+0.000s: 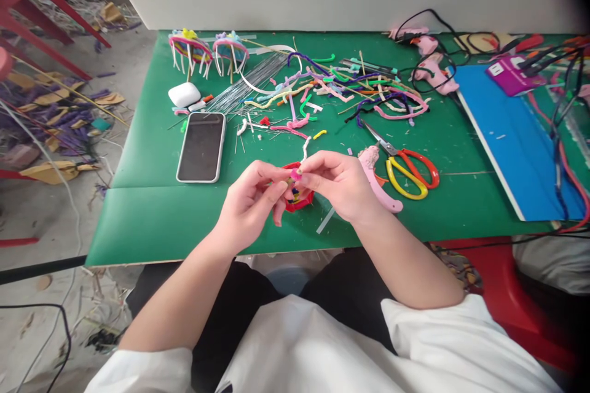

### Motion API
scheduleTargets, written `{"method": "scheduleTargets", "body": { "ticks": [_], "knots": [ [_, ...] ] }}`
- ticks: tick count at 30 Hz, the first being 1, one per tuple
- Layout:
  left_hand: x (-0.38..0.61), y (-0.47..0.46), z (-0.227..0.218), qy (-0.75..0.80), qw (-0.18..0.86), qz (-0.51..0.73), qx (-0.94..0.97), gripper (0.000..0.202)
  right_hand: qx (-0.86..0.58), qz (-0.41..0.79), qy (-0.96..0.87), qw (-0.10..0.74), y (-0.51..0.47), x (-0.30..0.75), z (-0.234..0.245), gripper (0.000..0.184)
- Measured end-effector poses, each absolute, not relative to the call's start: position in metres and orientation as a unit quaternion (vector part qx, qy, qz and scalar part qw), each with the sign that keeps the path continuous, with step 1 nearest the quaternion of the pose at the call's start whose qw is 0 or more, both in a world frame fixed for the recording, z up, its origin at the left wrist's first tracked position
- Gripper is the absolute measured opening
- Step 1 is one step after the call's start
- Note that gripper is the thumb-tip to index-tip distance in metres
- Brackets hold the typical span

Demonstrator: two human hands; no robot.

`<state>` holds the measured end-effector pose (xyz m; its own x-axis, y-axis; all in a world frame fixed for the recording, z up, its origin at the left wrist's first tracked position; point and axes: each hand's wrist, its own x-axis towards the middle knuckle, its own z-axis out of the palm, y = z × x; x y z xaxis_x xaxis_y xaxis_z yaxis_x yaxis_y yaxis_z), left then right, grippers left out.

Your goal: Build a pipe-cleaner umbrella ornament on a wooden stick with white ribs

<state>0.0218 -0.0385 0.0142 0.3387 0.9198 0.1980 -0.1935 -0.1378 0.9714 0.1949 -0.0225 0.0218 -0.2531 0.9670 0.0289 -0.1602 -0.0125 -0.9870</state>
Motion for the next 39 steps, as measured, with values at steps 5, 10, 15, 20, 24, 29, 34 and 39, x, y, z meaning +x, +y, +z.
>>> {"method": "scheduleTargets", "body": {
  "ticks": [5,10,15,20,24,29,34,39],
  "knots": [
    [0.022,-0.039,0.012,0.337,0.523,0.486,0.613,0.012,-0.401,0.618,-0.49,0.465,-0.022,0.196,0.025,0.023],
    [0.025,-0.039,0.01,0.355,0.492,0.5,0.618,0.017,-0.407,0.642,-0.448,0.47,-0.023,0.193,0.025,0.023],
    [0.031,-0.041,0.007,0.374,0.433,0.534,0.622,0.02,-0.418,0.655,-0.4,0.486,-0.026,0.187,0.022,0.025],
    [0.035,-0.043,-0.006,0.399,0.336,0.557,0.647,0.024,-0.444,0.645,-0.377,0.495,-0.032,0.182,0.024,0.029],
    [0.036,-0.041,-0.014,0.395,0.236,0.555,0.693,0.028,-0.452,0.636,-0.375,0.502,-0.033,0.181,0.023,0.03],
    [0.036,-0.042,-0.006,0.409,0.321,0.547,0.656,0.024,-0.456,0.582,-0.457,0.494,-0.03,0.184,0.022,0.022],
    [0.036,-0.042,0.008,0.432,0.48,0.522,0.557,0.024,-0.485,0.401,-0.622,0.465,-0.034,0.188,0.026,0.008],
    [0.038,-0.04,0.008,0.443,0.494,0.539,0.519,0.013,-0.461,0.265,-0.711,0.46,-0.038,0.188,0.027,0.009]
  ]
}}
